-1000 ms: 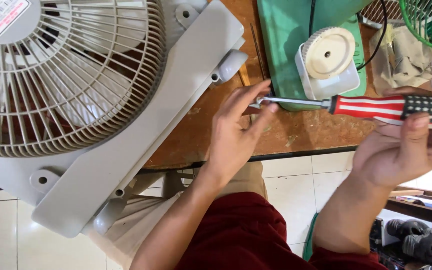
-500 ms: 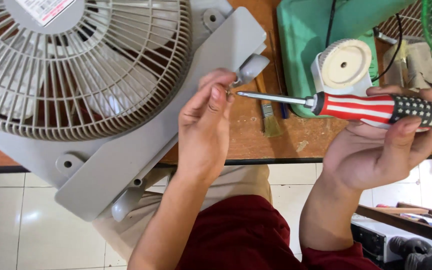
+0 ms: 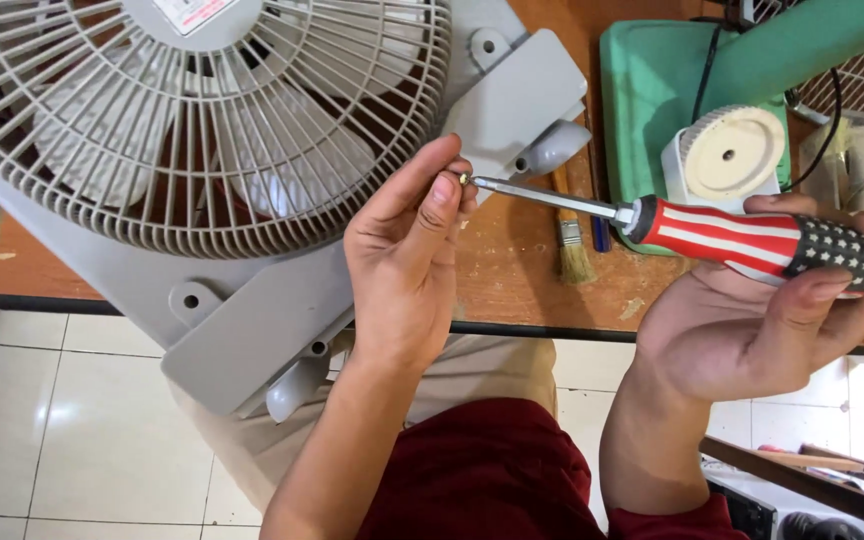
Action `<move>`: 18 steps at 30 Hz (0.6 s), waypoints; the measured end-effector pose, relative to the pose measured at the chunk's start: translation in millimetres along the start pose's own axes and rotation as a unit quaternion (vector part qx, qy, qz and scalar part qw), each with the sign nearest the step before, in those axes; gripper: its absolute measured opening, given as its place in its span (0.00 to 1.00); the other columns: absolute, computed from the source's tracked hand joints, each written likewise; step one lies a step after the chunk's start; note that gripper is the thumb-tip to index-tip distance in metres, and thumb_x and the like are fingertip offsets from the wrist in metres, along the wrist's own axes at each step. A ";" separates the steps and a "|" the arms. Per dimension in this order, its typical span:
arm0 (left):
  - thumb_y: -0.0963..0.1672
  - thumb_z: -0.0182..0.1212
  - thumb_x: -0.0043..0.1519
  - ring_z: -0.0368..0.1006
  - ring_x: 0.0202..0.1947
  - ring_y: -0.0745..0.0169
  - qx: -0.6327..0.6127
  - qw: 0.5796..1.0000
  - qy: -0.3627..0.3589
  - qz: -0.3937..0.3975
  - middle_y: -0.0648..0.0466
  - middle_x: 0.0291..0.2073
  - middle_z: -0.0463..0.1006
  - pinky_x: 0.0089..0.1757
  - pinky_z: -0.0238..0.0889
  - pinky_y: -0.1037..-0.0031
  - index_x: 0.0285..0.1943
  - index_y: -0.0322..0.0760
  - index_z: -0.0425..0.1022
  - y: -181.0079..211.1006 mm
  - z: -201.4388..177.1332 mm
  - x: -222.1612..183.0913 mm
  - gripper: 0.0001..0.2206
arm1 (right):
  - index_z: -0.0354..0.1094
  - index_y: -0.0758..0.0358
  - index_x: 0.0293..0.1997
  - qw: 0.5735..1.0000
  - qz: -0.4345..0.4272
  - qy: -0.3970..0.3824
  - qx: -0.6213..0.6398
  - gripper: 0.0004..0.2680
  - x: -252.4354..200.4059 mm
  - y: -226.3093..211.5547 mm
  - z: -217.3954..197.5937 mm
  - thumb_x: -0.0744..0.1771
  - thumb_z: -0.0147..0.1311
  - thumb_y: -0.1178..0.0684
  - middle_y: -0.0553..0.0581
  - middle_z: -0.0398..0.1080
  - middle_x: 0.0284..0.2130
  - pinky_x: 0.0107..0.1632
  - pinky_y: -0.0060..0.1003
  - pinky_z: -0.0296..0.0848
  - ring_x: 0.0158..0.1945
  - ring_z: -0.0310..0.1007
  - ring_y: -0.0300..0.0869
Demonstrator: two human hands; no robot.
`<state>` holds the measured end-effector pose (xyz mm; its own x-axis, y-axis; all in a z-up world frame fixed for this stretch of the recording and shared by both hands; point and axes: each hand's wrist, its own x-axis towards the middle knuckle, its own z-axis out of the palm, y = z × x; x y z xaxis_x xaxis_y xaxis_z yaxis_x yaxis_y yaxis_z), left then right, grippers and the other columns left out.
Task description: Reassembling a fan housing by fastening screws with a screwdriver and attaching a control knob.
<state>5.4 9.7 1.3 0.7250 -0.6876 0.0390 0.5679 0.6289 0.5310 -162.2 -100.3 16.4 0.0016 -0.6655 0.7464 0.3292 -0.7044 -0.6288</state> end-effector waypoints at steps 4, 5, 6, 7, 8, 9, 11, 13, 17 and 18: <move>0.38 0.64 0.66 0.77 0.49 0.61 0.033 0.999 0.008 0.025 0.47 0.47 0.81 0.54 0.73 0.73 0.59 0.26 0.77 6.8 -0.1 -0.7 0.13 | 0.59 0.60 0.65 1.000 -0.002 0.002 0.015 0.12 -1.9 2.1 0.9 0.75 0.49 0.49 0.61 0.60 0.54 0.65 0.52 0.63 0.55 0.62 0.54; 0.38 0.64 0.66 0.77 0.49 0.61 0.033 0.999 0.009 0.027 0.47 0.47 0.81 0.54 0.73 0.73 0.59 0.26 0.77 7.5 -1.3 -0.5 0.13 | 0.59 0.60 0.65 1.000 -0.002 0.000 0.016 0.12 -1.2 1.6 3.1 0.75 0.49 0.49 0.61 0.60 0.54 0.65 0.52 0.63 0.55 0.62 0.54; 0.38 0.64 0.66 0.77 0.49 0.59 0.036 0.999 0.007 0.030 0.47 0.48 0.81 0.55 0.74 0.72 0.59 0.26 0.77 8.1 -2.6 -0.1 0.13 | 0.58 0.60 0.65 0.999 -0.018 -0.022 0.017 0.10 -0.6 1.1 5.1 0.76 0.45 0.51 0.55 0.59 0.59 0.66 0.54 0.59 0.55 0.59 0.57; 0.38 0.64 0.66 0.77 0.50 0.58 0.040 0.999 0.006 0.032 0.46 0.48 0.81 0.56 0.74 0.72 0.59 0.26 0.77 8.6 -3.7 -0.4 0.13 | 0.57 0.60 0.65 0.998 -0.033 -0.044 0.016 0.08 -0.3 0.1 6.8 0.77 0.42 0.53 0.50 0.58 0.63 0.68 0.56 0.56 0.56 0.55 0.60; 0.38 0.64 0.66 0.77 0.50 0.58 0.040 0.999 0.007 0.033 0.46 0.48 0.81 0.56 0.74 0.72 0.59 0.26 0.77 9.6 -4.4 -0.6 0.13 | 0.57 0.60 0.65 0.998 -0.033 -0.045 0.017 0.08 -0.2 -0.1 8.7 0.77 0.42 0.53 0.50 0.58 0.63 0.68 0.56 0.56 0.56 0.55 0.60; 0.38 0.64 0.66 0.77 0.50 0.59 0.042 0.998 0.007 0.039 0.47 0.48 0.81 0.56 0.74 0.71 0.59 0.27 0.77 10.3 -4.7 -0.2 0.13 | 0.58 0.61 0.65 0.999 -0.023 -0.031 0.011 0.10 0.4 0.0 10.7 0.76 0.45 0.51 0.55 0.58 0.59 0.65 0.55 0.60 0.54 0.58 0.59; 0.38 0.64 0.66 0.77 0.49 0.59 0.045 0.998 0.007 0.046 0.47 0.47 0.81 0.56 0.74 0.71 0.58 0.27 0.78 12.7 -4.0 0.2 0.12 | 0.58 0.62 0.64 1.000 -0.013 -0.018 0.005 0.11 0.5 -0.4 13.6 0.75 0.47 0.49 0.60 0.58 0.55 0.63 0.53 0.63 0.53 0.61 0.57; 0.40 0.65 0.66 0.77 0.52 0.58 0.084 0.995 0.016 0.059 0.48 0.50 0.80 0.56 0.75 0.67 0.57 0.29 0.78 15.6 -1.9 -0.1 0.12 | 0.57 0.62 0.65 1.000 -0.010 -0.028 -0.003 0.11 -0.5 -1.5 15.0 0.76 0.46 0.50 0.57 0.56 0.58 0.59 0.56 0.63 0.53 0.61 0.61; 0.39 0.62 0.68 0.77 0.51 0.61 0.192 0.974 0.001 0.118 0.50 0.48 0.78 0.56 0.75 0.74 0.55 0.32 0.78 22.4 3.6 -3.6 0.09 | 0.57 0.61 0.66 1.000 0.001 -0.015 0.001 0.12 -1.3 1.1 11.9 0.76 0.47 0.49 0.61 0.58 0.55 0.61 0.56 0.64 0.53 0.62 0.60; 0.39 0.62 0.68 0.76 0.51 0.62 0.233 0.962 0.005 0.142 0.50 0.48 0.78 0.56 0.74 0.76 0.54 0.32 0.78 23.0 5.1 -3.9 0.08 | 0.57 0.61 0.65 1.000 -0.009 -0.028 -0.001 0.11 -0.7 0.2 12.9 0.76 0.46 0.50 0.59 0.57 0.57 0.62 0.55 0.63 0.54 0.61 0.60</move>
<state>13.7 25.1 17.7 0.8302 -0.5074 0.2311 0.1118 0.5576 0.8226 -150.0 -96.9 18.5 0.0478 -0.6384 0.7682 0.3272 -0.7166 -0.6159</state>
